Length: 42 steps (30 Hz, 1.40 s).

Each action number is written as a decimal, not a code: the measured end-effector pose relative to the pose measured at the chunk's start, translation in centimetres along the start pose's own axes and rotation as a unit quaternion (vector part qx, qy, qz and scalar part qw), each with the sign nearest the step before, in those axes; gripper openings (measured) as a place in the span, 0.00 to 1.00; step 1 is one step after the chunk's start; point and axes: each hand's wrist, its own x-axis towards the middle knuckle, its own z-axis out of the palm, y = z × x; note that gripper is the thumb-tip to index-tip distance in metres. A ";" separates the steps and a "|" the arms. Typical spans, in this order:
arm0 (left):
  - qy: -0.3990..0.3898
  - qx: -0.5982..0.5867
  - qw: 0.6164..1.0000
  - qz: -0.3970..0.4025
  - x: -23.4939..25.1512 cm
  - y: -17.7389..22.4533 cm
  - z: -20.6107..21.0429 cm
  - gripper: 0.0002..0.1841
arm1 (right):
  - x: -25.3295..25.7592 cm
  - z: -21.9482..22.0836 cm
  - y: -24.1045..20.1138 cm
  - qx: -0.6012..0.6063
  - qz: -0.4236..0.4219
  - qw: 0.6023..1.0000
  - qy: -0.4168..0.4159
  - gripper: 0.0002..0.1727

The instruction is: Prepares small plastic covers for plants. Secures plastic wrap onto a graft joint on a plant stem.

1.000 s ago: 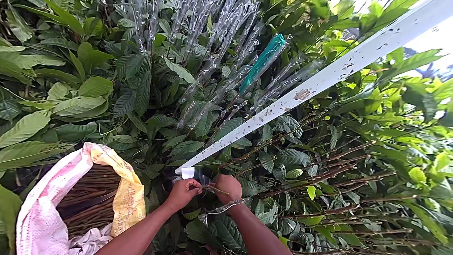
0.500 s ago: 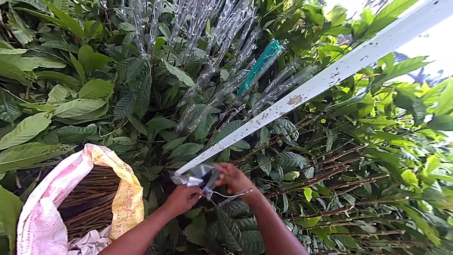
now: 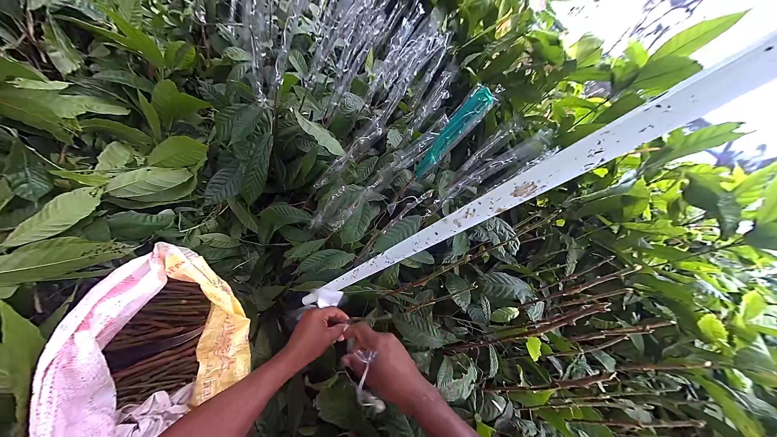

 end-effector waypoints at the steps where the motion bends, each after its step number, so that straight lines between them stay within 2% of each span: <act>1: -0.010 0.037 0.999 0.020 -0.1 0.1 0.3 0.10 | 0.1 -0.8 -0.6 0.075 -0.036 0.996 0.010 0.19; 3: -0.041 0.105 0.990 0.084 -0.6 -0.2 0.5 0.10 | 1.3 -3.3 1.2 0.228 -0.045 0.973 -0.012 0.20; 4: -0.030 0.115 0.985 0.122 -0.8 -0.7 0.4 0.10 | 2.1 -3.9 3.3 0.245 -0.026 0.969 -0.032 0.24; 5: 0.000 0.106 0.985 0.139 -0.7 -1.2 0.2 0.09 | 2.8 -3.8 5.2 0.193 -0.004 0.980 -0.050 0.26; 7: 0.059 0.060 0.991 0.107 -0.4 -1.5 -0.5 0.08 | 3.0 -1.5 6.8 0.036 0.002 0.995 -0.090 0.25; 8: 0.078 0.036 0.993 0.078 -0.2 -1.4 -0.6 0.08 | 2.7 -0.5 6.6 0.006 0.001 0.994 -0.114 0.23; 10: 0.079 0.007 0.997 0.020 0.1 -0.8 -0.7 0.08 | 1.8 0.3 4.4 -0.010 0.010 0.996 -0.094 0.18; 11: 0.069 0.016 0.997 0.008 0.2 -0.3 -0.6 0.09 | 1.3 -0.1 2.4 0.008 0.009 0.997 -0.080 0.19; 13: 0.032 0.093 0.995 0.032 -0.1 0.4 -0.1 0.13 | 0.6 -1.5 -0.3 0.112 -0.023 0.992 -0.051 0.20; 15: -0.019 0.170 0.981 0.087 -0.6 0.5 0.0 0.12 | 1.6 -3.2 0.9 0.257 -0.039 0.965 -0.037 0.19; 16: -0.032 0.185 0.975 0.115 -0.9 0.3 0.0 0.12 | 2.4 -3.5 2.8 0.299 -0.032 0.953 -0.043 0.22; 17: -0.021 0.187 0.972 0.140 -1.0 -0.2 0.0 0.11 | 3.1 -3.2 4.8 0.279 -0.022 0.959 -0.047 0.24; 19: 0.043 0.157 0.975 0.152 -0.9 -0.8 -0.4 0.10 | 3.5 -1.1 6.9 0.100 -0.018 0.992 -0.076 0.24; 21: 0.086 0.109 0.984 0.113 -0.8 -0.8 -0.5 0.09 | 2.8 1.1 6.6 0.010 0.003 0.995 -0.102 0.20; 23: 0.080 0.090 0.991 0.062 -0.5 -0.2 -0.3 0.10 | 1.7 1.4 3.9 -0.008 0.040 0.996 -0.080 0.18; 26: 0.002 0.160 0.986 0.056 -0.7 0.8 0.3 0.12 | 0.1 -1.2 -0.3 0.100 -0.014 0.994 -0.050 0.20; 28: -0.045 0.207 0.971 0.109 -1.0 0.6 0.2 0.12 | 0.9 -3.1 1.4 0.275 -0.051 0.959 -0.040 0.18; 29: -0.046 0.208 0.967 0.142 -1.2 0.2 0.2 0.11 | 1.7 -3.5 3.4 0.340 -0.051 0.938 -0.045 0.22; 30: -0.032 0.200 0.965 0.169 -1.2 -0.2 0.2 0.10 | 2.5 -3.3 5.2 0.343 -0.038 0.938 -0.044 0.26; 32: 0.001 0.178 0.966 0.185 -1.1 -0.2 0.0 0.10 | 3.3 -1.5 6.2 0.185 0.009 0.982 -0.022 0.28; 33: 0.015 0.170 0.967 0.187 -1.1 0.0 0.0 0.10 | 3.3 -0.2 5.8 0.116 0.033 0.993 0.000 0.28; 35: 0.032 0.155 0.973 0.165 -0.9 0.6 -0.2 0.10 | 2.1 1.1 4.6 0.089 0.057 0.994 0.027 0.21; 37: 0.026 0.129 0.987 0.090 -0.2 1.4 -1.1 0.11 | -0.3 0.0 3.0 0.133 0.014 0.991 -0.009 0.23; 39: 0.009 0.114 0.992 0.046 -0.1 1.9 -1.6 0.12 | -2.4 -1.4 1.5 0.244 -0.062 0.967 -0.026 0.27; 41: -0.039 0.141 0.987 0.067 -0.2 1.9 -1.4 0.12 | -2.6 -2.9 1.5 0.408 -0.087 0.909 0.024 0.20; 42: -0.057 0.163 0.980 0.096 -0.4 1.9 -1.2 0.12 | -1.9 -3.7 2.7 0.435 -0.083 0.895 0.057 0.19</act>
